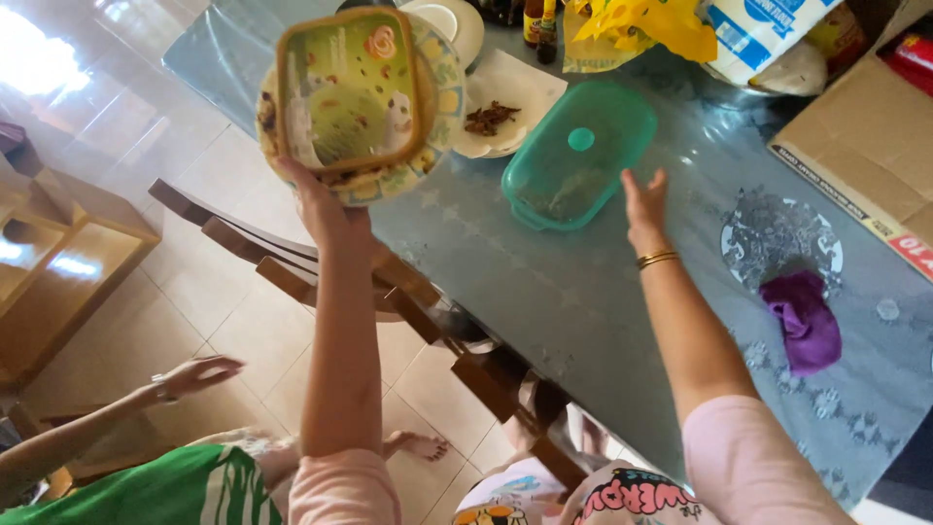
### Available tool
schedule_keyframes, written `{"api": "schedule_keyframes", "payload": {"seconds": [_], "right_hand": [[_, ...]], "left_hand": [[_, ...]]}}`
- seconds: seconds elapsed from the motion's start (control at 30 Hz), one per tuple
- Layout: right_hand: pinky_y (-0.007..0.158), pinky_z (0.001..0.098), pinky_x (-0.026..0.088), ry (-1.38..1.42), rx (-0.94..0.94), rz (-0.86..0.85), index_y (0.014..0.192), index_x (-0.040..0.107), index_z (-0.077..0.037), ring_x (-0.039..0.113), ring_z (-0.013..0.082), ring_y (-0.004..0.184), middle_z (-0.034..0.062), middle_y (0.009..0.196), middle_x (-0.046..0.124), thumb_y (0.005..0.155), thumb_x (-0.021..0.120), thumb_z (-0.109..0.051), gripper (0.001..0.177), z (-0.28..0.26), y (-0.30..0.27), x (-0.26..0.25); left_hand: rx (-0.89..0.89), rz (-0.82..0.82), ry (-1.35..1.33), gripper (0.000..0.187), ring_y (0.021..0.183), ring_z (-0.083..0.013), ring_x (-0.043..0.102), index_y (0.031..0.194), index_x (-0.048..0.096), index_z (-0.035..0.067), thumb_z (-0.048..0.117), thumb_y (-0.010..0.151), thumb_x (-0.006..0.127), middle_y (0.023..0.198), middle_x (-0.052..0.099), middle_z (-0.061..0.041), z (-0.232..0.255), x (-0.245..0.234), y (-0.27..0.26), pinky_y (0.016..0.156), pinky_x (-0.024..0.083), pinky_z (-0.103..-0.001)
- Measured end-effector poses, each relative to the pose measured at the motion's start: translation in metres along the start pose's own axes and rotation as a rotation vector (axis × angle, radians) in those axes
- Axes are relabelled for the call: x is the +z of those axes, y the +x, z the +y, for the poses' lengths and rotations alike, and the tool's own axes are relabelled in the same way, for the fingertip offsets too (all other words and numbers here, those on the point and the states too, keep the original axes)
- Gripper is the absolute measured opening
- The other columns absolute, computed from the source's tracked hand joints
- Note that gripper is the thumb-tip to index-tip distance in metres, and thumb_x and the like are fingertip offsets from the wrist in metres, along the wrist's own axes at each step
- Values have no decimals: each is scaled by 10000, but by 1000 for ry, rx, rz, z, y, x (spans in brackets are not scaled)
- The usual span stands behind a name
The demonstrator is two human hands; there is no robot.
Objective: Wiping a dining table with a cloth and moving dishes.
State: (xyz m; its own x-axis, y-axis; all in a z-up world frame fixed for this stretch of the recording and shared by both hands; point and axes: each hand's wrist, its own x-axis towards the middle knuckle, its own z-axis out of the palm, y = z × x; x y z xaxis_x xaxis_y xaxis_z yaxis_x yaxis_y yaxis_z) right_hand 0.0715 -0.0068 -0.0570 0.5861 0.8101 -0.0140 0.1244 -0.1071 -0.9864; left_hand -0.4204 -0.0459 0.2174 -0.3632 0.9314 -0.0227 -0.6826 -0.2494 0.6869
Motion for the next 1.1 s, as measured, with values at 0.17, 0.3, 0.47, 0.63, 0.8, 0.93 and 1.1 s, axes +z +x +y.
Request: {"api": "schedule_keyframes", "payload": {"seconds": [0.17, 0.3, 0.47, 0.63, 0.8, 0.93, 1.1], "right_hand": [[1001, 397, 461, 177, -19, -164, 1471, 533, -51, 556, 240, 1256, 139, 1450, 565, 955, 728, -264, 591, -88, -26, -30], [825, 303, 570, 273, -15, -538, 1438, 602, -27, 707, 157, 996, 92, 1291, 697, 1055, 672, -237, 442, -200, -65, -15], [835, 334, 619, 396, -76, -898, 1511, 472, -53, 708, 167, 984, 67, 1268, 672, 1060, 606, -320, 541, -298, -108, 34], [751, 366, 649, 489, 93, -834, 1485, 402, -84, 750, 236, 916, 100, 1175, 700, 1007, 599, -380, 597, -355, -128, 89], [710, 366, 668, 480, -63, -690, 1360, 515, -65, 756, 208, 892, 87, 1127, 699, 1032, 653, -288, 420, -367, -93, 155], [646, 369, 665, 414, -126, -522, 1302, 521, -54, 750, 193, 774, 64, 1047, 711, 979, 688, -180, 384, -375, -64, 211], [626, 338, 663, 411, -132, -372, 1298, 582, -36, 732, 137, 754, 38, 999, 701, 978, 700, -112, 350, -347, -30, 265]], "left_hand": [[-24, -92, 9, 778, 1292, -353, 621, 1494, 407, 66, 590, 940, 561, 1472, 544, -143, 36, 15, 9, 1015, 595, -542], [-43, -204, 23, 792, 1271, -369, 644, 1503, 422, 60, 598, 944, 584, 1463, 568, -167, 37, 6, 33, 992, 609, -553], [-147, -164, -9, 748, 1267, -394, 648, 1467, 424, 78, 570, 928, 590, 1429, 586, -191, 26, 18, 50, 995, 588, -581], [-280, -244, -84, 745, 1269, -381, 638, 1458, 443, 100, 564, 898, 605, 1438, 579, -162, 0, 12, 106, 1027, 583, -575], [-383, -314, -25, 771, 1289, -383, 634, 1528, 431, 54, 526, 956, 644, 1502, 547, -182, 0, 13, 183, 1056, 579, -568], [-383, -375, 53, 724, 1230, -381, 645, 1464, 436, 107, 518, 906, 643, 1442, 551, -157, 33, 57, 221, 915, 603, -598], [-226, -248, 323, 526, 1115, -395, 666, 1291, 406, 132, 380, 906, 663, 1279, 571, -219, 14, 54, 286, 742, 664, -554]]}}
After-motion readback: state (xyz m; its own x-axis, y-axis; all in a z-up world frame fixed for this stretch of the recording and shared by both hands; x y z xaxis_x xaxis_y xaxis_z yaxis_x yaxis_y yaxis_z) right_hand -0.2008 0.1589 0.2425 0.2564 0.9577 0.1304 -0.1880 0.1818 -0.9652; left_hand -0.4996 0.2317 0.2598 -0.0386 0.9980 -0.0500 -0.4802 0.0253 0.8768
